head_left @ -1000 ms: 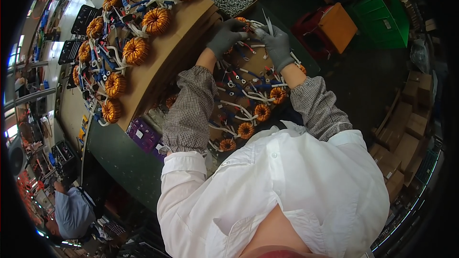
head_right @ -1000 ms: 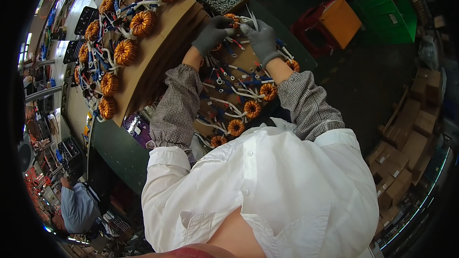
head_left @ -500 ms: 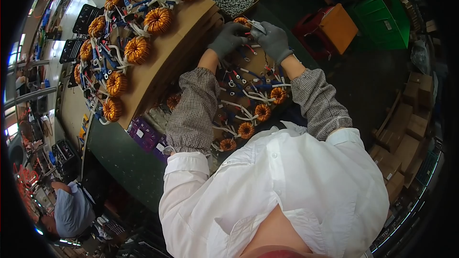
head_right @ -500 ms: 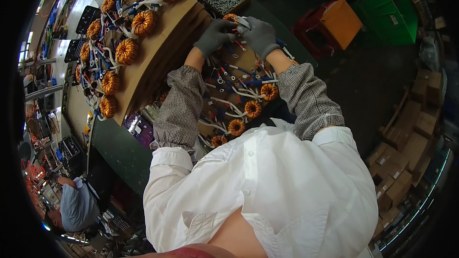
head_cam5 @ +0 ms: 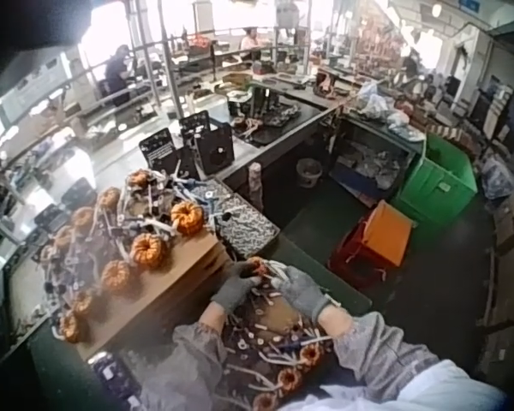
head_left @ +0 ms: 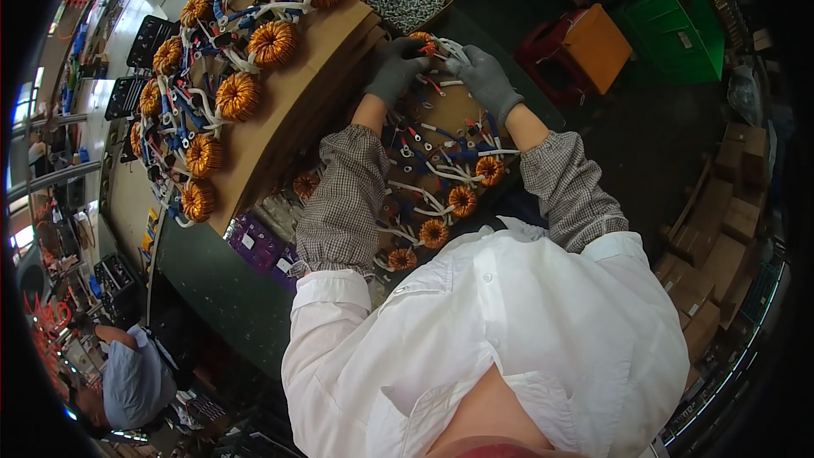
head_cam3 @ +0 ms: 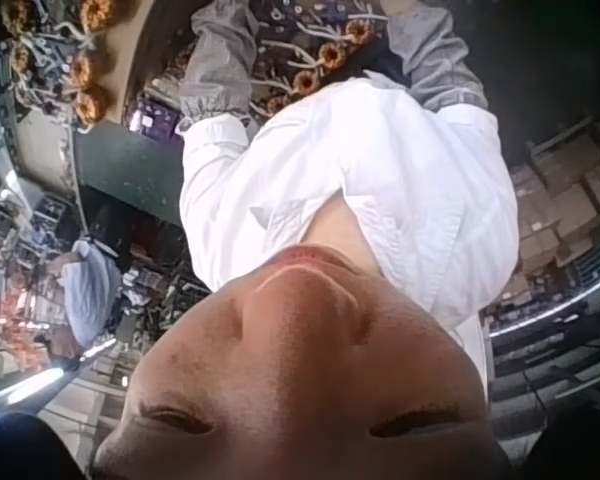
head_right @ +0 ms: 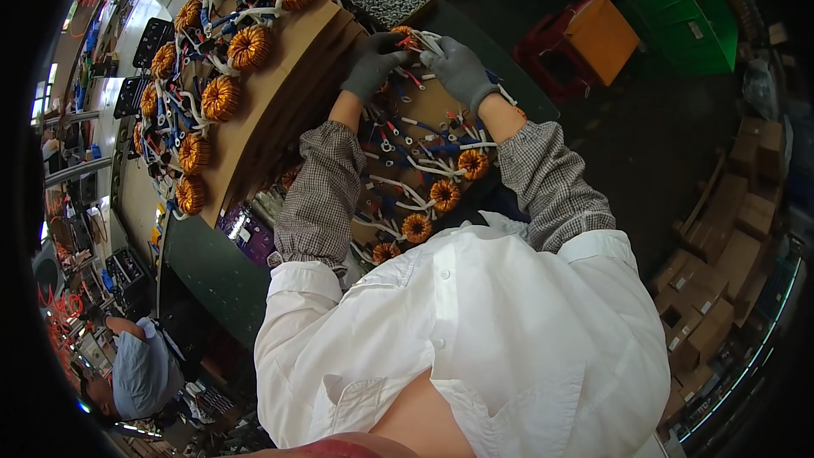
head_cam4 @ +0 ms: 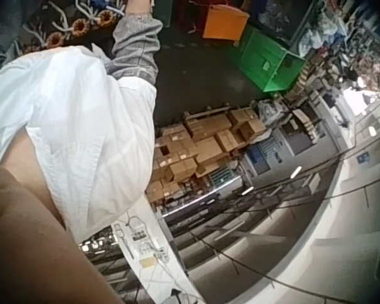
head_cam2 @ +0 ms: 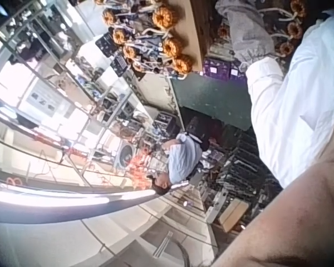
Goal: The recorder is assembling and preparing electrical transformer cores by bundling wires and securing them with zip ties on a factory assembly line.
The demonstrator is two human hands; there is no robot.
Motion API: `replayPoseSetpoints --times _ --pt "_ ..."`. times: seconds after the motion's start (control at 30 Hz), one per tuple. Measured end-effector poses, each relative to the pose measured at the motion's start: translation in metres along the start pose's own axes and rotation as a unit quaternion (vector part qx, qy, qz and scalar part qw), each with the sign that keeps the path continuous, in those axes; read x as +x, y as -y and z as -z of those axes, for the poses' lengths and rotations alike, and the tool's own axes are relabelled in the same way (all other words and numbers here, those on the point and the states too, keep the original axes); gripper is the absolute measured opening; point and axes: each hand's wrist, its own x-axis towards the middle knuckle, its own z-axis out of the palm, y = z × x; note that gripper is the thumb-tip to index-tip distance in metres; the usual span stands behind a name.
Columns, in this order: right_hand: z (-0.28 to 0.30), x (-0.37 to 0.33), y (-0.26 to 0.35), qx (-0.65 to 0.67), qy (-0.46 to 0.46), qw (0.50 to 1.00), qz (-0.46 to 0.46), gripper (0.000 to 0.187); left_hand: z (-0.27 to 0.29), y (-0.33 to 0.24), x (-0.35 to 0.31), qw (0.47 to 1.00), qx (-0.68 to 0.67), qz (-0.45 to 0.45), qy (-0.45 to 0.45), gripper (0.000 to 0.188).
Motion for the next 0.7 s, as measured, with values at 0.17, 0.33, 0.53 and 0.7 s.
replayPoseSetpoints --times 0.17,0.33,0.53,0.7 --pt "-0.008 0.0 0.002 0.093 -0.018 0.995 0.038 0.038 0.001 -0.001 -0.005 1.0 0.007 -0.019 -0.008 0.048" --pt "-0.019 0.016 -0.004 0.081 -0.038 0.995 0.047 0.036 -0.005 -0.002 -0.009 0.997 0.062 -0.04 -0.03 0.045" --pt "-0.032 0.03 -0.001 0.121 -0.026 0.992 -0.003 0.03 -0.008 0.018 -0.011 0.981 0.135 -0.112 -0.081 0.043" --pt "-0.015 0.029 -0.001 0.26 0.015 0.965 -0.027 0.026 -0.013 0.011 -0.01 0.985 0.118 -0.08 -0.096 0.042"
